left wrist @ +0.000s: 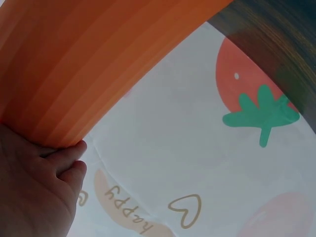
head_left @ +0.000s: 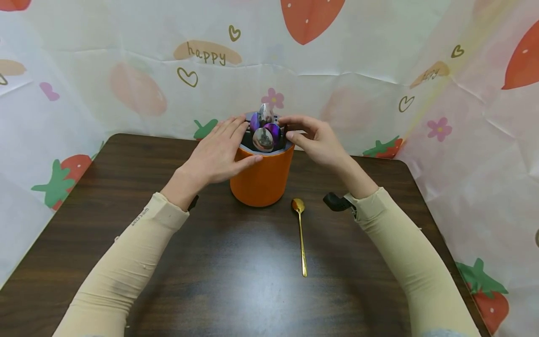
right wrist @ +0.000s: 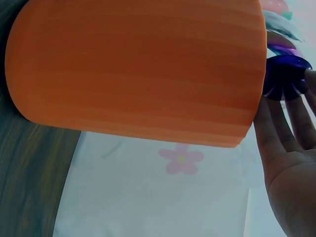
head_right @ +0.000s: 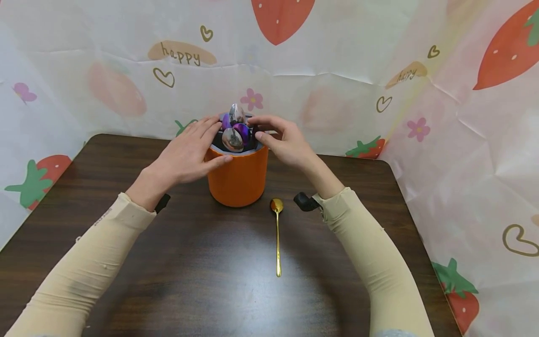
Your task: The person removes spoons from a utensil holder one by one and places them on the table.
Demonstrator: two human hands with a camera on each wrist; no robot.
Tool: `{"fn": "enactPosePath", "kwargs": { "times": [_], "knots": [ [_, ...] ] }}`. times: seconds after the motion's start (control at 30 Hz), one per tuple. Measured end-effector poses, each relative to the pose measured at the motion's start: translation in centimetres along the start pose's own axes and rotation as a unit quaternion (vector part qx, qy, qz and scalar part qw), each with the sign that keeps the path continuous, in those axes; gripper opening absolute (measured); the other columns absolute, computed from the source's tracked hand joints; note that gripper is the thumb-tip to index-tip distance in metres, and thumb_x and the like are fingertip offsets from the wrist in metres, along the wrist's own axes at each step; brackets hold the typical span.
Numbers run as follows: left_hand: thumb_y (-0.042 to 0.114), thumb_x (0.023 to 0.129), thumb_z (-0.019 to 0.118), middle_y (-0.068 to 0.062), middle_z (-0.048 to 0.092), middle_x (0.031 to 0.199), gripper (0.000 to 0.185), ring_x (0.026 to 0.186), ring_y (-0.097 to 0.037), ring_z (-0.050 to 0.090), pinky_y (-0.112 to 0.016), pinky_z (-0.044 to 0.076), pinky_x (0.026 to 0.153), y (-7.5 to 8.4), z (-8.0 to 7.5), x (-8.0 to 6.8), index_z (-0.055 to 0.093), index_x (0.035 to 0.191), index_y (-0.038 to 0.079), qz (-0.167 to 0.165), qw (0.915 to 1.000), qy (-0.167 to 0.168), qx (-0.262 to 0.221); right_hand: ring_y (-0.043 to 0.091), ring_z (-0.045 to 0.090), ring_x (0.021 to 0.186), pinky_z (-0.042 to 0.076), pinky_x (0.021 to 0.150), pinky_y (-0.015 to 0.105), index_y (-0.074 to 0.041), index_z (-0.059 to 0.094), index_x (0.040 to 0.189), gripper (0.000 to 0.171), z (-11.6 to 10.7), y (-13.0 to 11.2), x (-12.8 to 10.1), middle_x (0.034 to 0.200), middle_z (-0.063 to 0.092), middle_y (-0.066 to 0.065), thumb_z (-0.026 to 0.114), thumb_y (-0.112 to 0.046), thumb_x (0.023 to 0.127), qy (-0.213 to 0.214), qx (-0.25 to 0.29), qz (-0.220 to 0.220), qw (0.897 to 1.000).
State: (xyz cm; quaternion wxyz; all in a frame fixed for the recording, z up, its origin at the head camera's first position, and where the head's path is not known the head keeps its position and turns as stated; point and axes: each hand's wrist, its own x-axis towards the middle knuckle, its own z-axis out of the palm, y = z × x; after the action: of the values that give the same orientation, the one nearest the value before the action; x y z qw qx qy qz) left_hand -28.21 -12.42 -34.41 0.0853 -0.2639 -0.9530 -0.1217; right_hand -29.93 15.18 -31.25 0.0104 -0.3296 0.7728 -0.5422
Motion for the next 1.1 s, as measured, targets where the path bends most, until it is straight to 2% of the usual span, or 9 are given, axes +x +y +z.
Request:
{"fn": "enactPosePath", "kwargs": {
  "times": [0.43,0.63,0.8,1.1],
  "knots": [
    [0.077,0.099,0.039,-0.013,0.015,0.173,0.101,0.16,-0.032,0.013,-0.051,0.01,0.129,0.04,-0.11,-0.02,0.025,0.164,0.001,-0.004,1.0,-0.007,-0.001,0.022,0.064,0.118,0.054,0.103,0.037,-0.003,0.067,0.133,0.029,-0.28,-0.02,0.61,0.132,0.066,0.01,0.062,-0.011,0.105,0.011,-0.035,0.018,0.999],
    [0.076,0.099,0.039,-0.013,0.015,0.173,0.1,0.16,-0.032,0.013,-0.052,0.011,0.129,0.02,-0.08,-0.03,0.025,0.164,0.001,-0.003,1.0,-0.006,0.001,0.024,0.065,0.109,0.056,0.097,0.034,-0.002,0.068,0.128,0.026,-0.23,-0.19,0.83,0.126,0.067,0.012,0.064,-0.01,0.104,0.013,-0.032,0.03,0.999],
    [0.076,0.099,0.039,-0.013,0.016,0.173,0.1,0.16,-0.032,0.013,-0.051,0.01,0.129,0.01,0.0,-0.04,0.025,0.164,0.001,-0.002,1.0,-0.005,0.001,0.025,0.067,0.101,0.057,0.089,0.03,-0.001,0.07,0.123,0.022,-0.26,-0.26,0.86,0.12,0.068,0.013,0.066,-0.01,0.103,0.012,-0.035,0.026,0.999],
    [0.077,0.098,0.04,-0.013,0.016,0.173,0.101,0.16,-0.032,0.014,-0.052,0.011,0.129,0.06,-0.07,-0.02,0.025,0.164,0.001,-0.002,1.0,-0.004,0.001,0.025,0.067,0.092,0.058,0.083,0.033,-0.001,0.071,0.119,0.019,-0.22,-0.53,0.83,0.114,0.069,0.011,0.067,-0.009,0.102,0.019,-0.031,0.012,0.999]
  ]
}}
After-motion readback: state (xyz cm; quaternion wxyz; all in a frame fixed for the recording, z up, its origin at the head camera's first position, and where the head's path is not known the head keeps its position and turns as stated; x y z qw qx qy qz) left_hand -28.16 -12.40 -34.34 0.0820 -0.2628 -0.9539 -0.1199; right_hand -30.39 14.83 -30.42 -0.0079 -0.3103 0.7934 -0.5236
